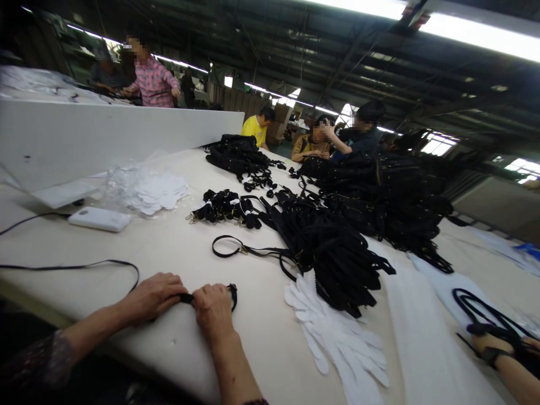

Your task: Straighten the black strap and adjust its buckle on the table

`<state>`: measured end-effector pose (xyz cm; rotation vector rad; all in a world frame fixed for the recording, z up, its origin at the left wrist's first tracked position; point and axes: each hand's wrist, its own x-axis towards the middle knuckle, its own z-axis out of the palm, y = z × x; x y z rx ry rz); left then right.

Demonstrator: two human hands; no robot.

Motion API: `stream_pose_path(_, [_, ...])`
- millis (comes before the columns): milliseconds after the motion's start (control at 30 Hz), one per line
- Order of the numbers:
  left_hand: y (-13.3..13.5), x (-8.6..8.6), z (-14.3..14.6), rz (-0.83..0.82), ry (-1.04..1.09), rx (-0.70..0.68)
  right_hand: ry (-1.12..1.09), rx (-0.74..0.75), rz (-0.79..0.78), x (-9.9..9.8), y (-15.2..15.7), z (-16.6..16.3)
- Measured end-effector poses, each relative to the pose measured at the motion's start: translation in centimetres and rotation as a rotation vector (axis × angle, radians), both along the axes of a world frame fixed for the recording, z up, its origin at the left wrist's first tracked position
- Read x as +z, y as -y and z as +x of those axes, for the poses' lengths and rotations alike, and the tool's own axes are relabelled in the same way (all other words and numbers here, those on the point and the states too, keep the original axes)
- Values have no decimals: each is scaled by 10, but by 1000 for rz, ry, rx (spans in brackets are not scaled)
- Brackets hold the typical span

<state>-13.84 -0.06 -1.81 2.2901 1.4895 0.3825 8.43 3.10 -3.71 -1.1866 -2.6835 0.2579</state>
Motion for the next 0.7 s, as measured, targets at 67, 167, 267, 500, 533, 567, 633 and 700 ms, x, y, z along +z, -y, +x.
stream_pose_path(67, [-5,3,-15,-8,59,25,19,-27,33,-11,-2,-3])
stream_pose_path(167, [-10,12,-42,-24,160,193,19,-40,60,-22,-4,-4])
stream_pose_path(267, [-4,18,-46,-9,195,281,10,-40,65,-23,-4,-4])
stream_pose_path(500, [15,-16,24,58,-53,94,-7,-40,87,-11,8,1])
stream_pose_path(533, [14,-26,27,71,-38,109,-3,-35,95,-12,10,3])
stream_pose_path(567, [12,-37,27,77,-8,97,3,-32,108,-15,12,6])
stream_pose_path(633, [3,-60,23,96,37,65,-7,-19,134,-25,12,12])
stream_pose_path(700, [-4,-77,20,181,56,55,-26,-11,166,-36,10,18])
